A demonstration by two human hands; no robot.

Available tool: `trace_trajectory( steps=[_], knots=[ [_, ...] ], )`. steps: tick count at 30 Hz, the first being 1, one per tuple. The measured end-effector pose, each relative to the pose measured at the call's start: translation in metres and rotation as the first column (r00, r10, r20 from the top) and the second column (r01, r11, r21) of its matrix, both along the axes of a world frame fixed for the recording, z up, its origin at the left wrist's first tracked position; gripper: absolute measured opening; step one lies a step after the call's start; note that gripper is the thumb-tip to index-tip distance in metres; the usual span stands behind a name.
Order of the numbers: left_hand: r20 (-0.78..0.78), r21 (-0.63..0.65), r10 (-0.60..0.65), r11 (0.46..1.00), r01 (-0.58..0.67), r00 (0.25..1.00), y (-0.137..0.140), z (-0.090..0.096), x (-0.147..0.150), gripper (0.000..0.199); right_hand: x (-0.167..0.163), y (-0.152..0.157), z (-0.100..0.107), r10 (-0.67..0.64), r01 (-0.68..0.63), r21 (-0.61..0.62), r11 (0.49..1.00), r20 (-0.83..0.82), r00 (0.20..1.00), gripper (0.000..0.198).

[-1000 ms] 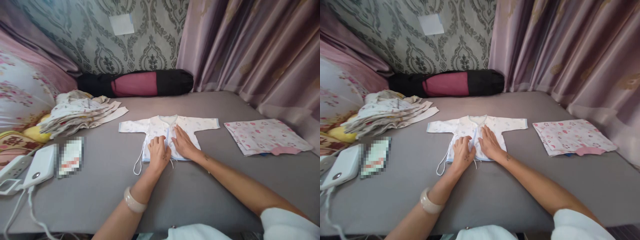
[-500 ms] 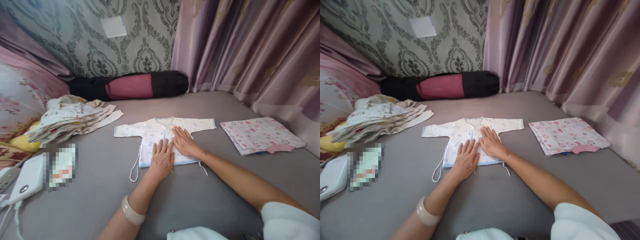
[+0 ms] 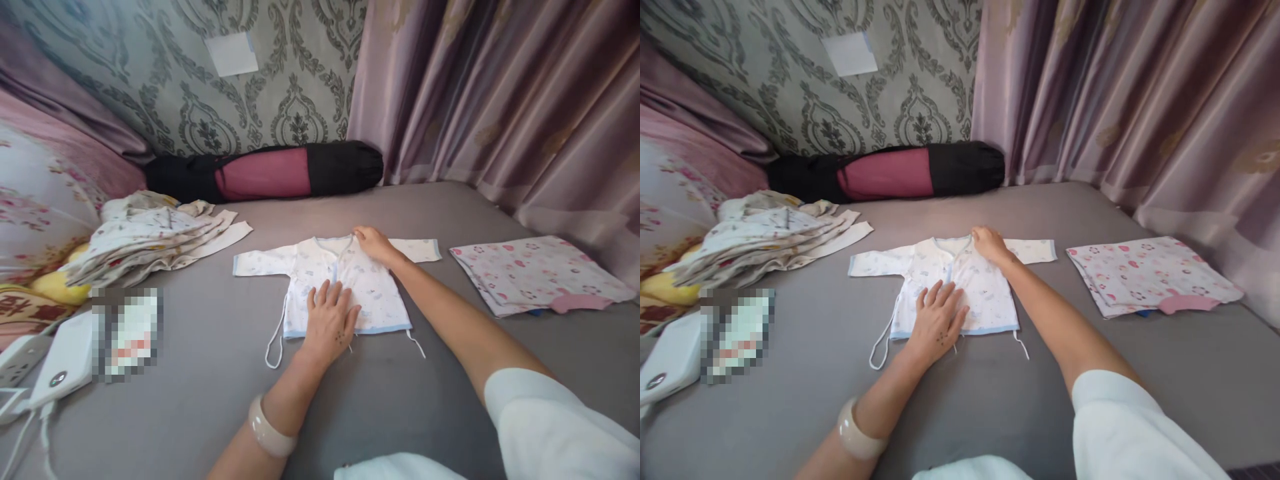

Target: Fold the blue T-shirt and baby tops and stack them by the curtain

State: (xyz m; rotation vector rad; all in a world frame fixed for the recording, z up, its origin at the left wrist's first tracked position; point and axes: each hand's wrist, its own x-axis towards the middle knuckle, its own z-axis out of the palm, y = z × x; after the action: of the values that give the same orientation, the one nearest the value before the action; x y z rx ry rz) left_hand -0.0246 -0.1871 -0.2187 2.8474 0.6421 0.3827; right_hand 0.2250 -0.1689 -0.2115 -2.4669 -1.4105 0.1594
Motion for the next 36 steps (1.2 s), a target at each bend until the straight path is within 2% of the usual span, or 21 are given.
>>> trace_trajectory(
  steps=[3,9,14,18,20,22,25,27,32,36],
  knots=[
    [0.037,0.047,0.019,0.999,-0.021,0.999,0.003,-0.002,0.000,0.043,0.007,0.006,0.002,-0.077,0.077,-0.009,0.997,0.031,0.997,0.036],
    [-0.063,0.065,0.019,0.998,-0.015,0.998,0.004,-0.015,-0.001,0.055,0.005,0.018,-0.007,-0.150,0.150,-0.032,0.988,-0.009,0.989,0.023],
    [-0.090,0.091,0.024,0.996,-0.016,0.996,0.002,-0.019,-0.001,0.057,0.005,0.020,-0.013,-0.167,0.167,0.014,0.986,0.025,0.986,0.024],
    [-0.075,0.071,0.018,0.997,-0.012,0.997,0.002,-0.016,0.000,0.056,0.001,0.020,-0.008,-0.193,0.195,-0.036,0.980,0.050,0.980,0.025],
    [-0.052,0.034,0.021,0.999,-0.019,0.998,0.002,-0.012,0.000,0.055,-0.008,0.024,-0.003,-0.152,0.158,-0.043,0.987,0.123,0.981,0.027],
    [-0.014,-0.002,0.054,0.999,-0.054,0.998,0.004,-0.006,0.000,0.056,-0.023,0.033,0.002,-0.062,0.066,-0.018,0.998,0.186,0.981,0.031],
    [0.037,0.004,0.130,0.991,-0.130,0.991,0.007,-0.002,-0.001,0.055,-0.050,0.051,0.004,0.074,-0.073,-0.016,0.997,0.170,0.983,0.035],
    [0.022,0.024,0.172,0.985,-0.173,0.985,0.010,-0.003,-0.002,0.056,-0.065,0.063,0.002,0.118,-0.113,-0.041,0.993,0.142,0.983,0.034],
    [-0.081,0.024,0.213,0.977,-0.212,0.974,0.012,-0.014,-0.003,0.063,-0.076,0.082,-0.005,0.090,-0.086,-0.037,0.996,0.144,0.985,0.030],
    [-0.097,0.057,0.215,0.976,-0.210,0.972,0.011,-0.020,-0.002,0.064,-0.076,0.086,-0.010,0.076,-0.081,0.022,0.996,0.187,0.979,0.027]
  ],
)
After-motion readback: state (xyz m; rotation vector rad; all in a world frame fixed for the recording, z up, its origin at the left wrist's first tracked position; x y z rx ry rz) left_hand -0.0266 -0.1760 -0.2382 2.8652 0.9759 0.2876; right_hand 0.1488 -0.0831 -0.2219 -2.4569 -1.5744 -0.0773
